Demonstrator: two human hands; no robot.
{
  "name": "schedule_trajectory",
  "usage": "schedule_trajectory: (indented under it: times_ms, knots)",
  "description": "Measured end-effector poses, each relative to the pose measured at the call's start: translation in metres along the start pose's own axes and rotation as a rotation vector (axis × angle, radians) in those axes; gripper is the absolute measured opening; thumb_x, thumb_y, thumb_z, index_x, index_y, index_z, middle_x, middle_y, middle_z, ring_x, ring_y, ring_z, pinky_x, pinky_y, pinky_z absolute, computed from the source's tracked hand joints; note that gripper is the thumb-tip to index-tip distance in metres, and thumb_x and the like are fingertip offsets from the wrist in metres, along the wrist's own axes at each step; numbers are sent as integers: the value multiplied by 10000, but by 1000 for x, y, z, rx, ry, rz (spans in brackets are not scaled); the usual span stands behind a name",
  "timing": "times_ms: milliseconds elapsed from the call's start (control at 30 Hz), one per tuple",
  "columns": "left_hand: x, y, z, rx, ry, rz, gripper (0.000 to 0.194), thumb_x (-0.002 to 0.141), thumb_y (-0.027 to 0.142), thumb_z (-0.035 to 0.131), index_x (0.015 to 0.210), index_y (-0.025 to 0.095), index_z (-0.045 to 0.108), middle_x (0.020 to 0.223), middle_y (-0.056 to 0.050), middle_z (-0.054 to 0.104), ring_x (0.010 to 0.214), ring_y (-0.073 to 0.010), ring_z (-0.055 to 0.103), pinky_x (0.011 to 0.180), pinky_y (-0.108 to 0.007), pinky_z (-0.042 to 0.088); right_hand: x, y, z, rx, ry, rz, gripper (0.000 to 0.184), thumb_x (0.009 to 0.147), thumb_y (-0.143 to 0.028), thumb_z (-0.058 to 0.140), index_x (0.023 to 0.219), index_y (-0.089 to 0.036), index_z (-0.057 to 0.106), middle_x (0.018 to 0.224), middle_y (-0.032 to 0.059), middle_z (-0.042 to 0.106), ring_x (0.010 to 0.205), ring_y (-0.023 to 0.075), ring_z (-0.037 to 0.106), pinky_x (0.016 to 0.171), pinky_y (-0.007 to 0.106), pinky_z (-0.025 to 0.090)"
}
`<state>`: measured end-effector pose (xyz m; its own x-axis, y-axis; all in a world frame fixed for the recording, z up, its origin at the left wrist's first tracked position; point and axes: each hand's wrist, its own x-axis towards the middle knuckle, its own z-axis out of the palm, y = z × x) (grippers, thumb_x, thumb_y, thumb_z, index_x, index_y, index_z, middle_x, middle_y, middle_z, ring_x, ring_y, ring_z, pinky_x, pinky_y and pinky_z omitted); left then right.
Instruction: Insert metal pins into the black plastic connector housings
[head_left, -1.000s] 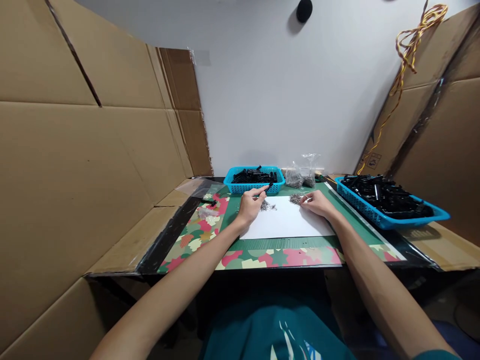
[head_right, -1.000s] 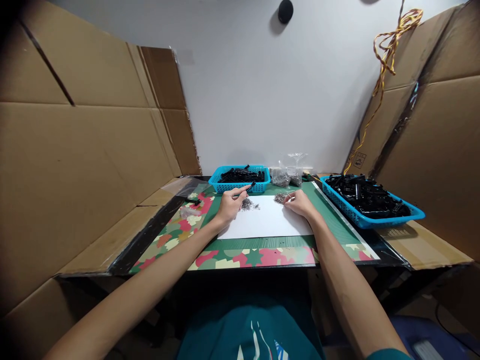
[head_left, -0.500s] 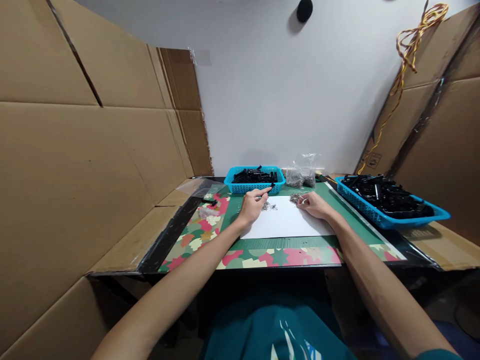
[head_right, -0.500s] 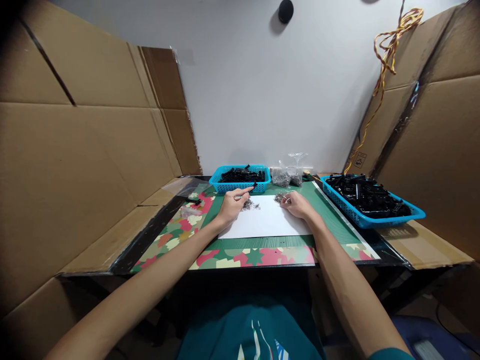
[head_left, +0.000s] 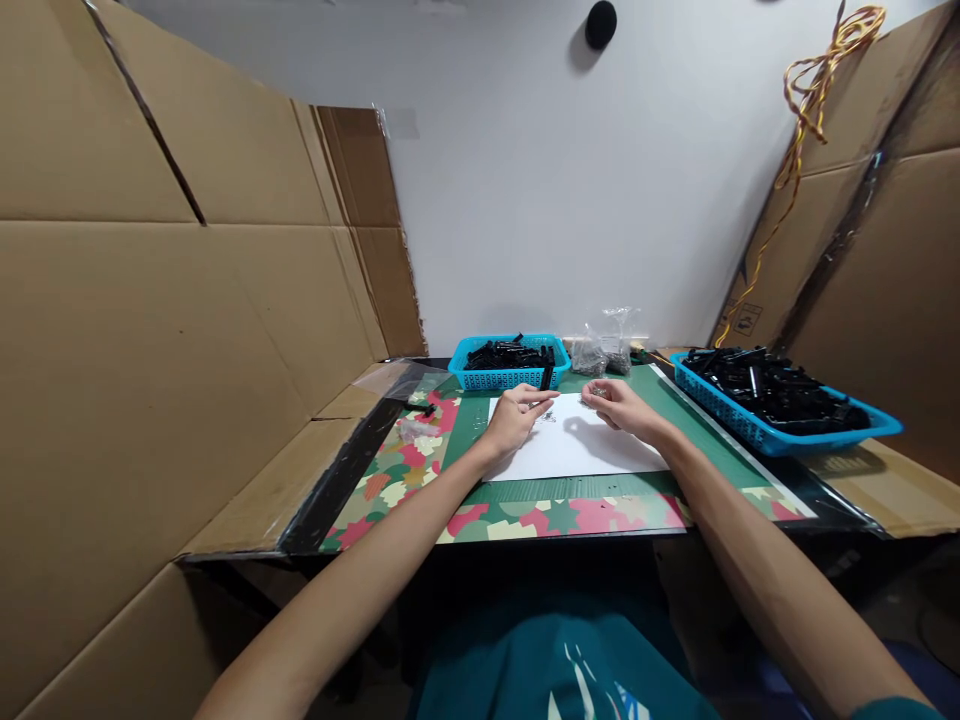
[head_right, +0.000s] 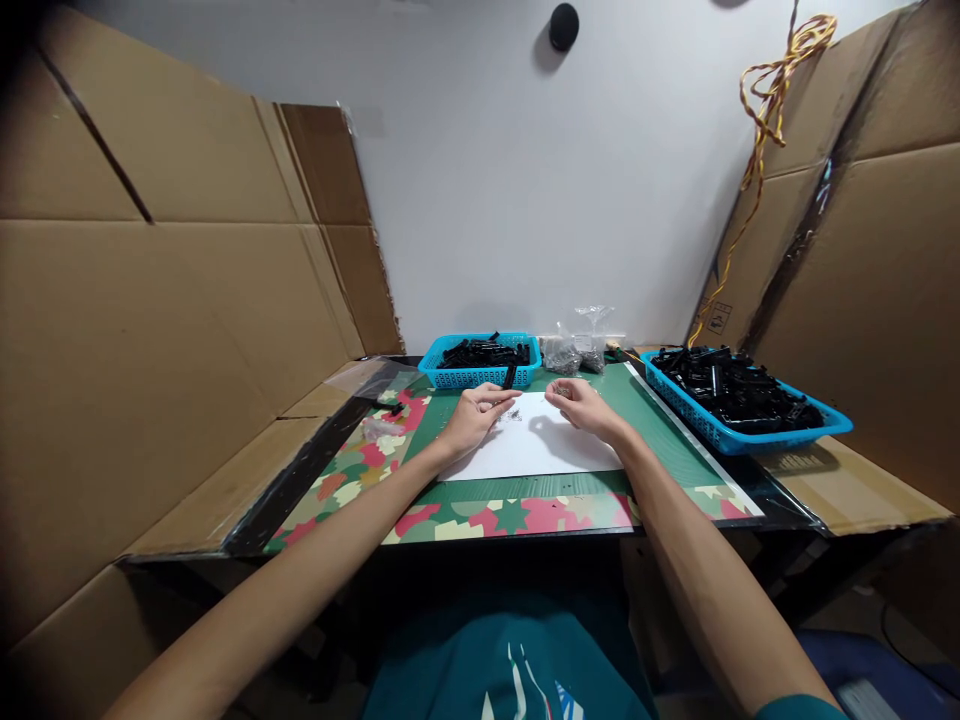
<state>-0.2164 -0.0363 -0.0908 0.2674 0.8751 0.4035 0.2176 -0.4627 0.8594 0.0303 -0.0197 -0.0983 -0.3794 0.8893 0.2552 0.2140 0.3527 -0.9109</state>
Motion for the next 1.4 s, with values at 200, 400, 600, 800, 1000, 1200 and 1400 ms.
schedule_trajectory:
  times_ms: [200, 400, 600, 800, 1000, 1200, 1400]
  knots:
    - [-1, -1, 4, 35, -60, 24, 463, 876, 594, 751, 1071, 188, 857, 1066, -100, 676, 744, -135, 583, 623, -271, 454, -2, -19, 26, 251, -94, 34, 497, 847, -674, 757, 904, -230, 541, 541, -126, 265, 474, 70, 174, 445, 229, 142]
    - [0, -7, 8, 75, -50, 59, 393, 871, 541, 762, 980, 172, 843, 1026, -103, 695, 865, -197, 643, 721, -316, 501, -1, -15, 35, 219, -77, -2, 459, 897, -659, 714, 916, -221, 579, 509, -118, 309, 444, 74, 220, 427, 218, 173]
    - [-1, -6, 7, 123, -30, 62, 316, 910, 460, 713, 968, 171, 826, 1021, -103, 694, 914, -216, 656, 790, -340, 525, 2, -11, 33, 86, 2, -35, 474, 894, -664, 705, 930, -194, 650, 503, -94, 371, 436, 83, 281, 421, 233, 202]
    - [-1, -5, 6, 203, -50, 46, 277, 919, 404, 691, 969, 164, 822, 1013, -100, 693, 871, -207, 644, 747, -324, 504, 1, -13, 28, -47, 33, -49, 528, 865, -681, 707, 925, -157, 722, 535, -62, 419, 477, 92, 310, 461, 252, 204]
    - [-1, -7, 6, 187, -65, 45, 318, 920, 434, 715, 1035, 166, 841, 1046, -111, 691, 887, -205, 656, 760, -320, 524, 3, -9, 33, -82, 51, -79, 464, 916, -648, 635, 920, -186, 671, 617, -26, 504, 534, 121, 390, 517, 254, 257]
    - [1, -6, 4, 161, 34, 10, 334, 950, 466, 684, 1083, 205, 844, 1080, -96, 675, 851, -179, 650, 770, -320, 549, 2, 1, 9, -564, 311, 89, 165, 932, -349, 627, 909, -197, 686, 852, 92, 716, 735, 219, 608, 623, 286, 332]
    - [6, -8, 0, 152, 117, 25, 246, 937, 347, 685, 1025, 178, 841, 1072, -103, 694, 859, -182, 661, 792, -323, 556, -6, 2, 10, -907, 345, 183, 253, 1010, -340, 558, 1119, -217, 750, 970, 146, 772, 825, 271, 667, 641, 311, 302]
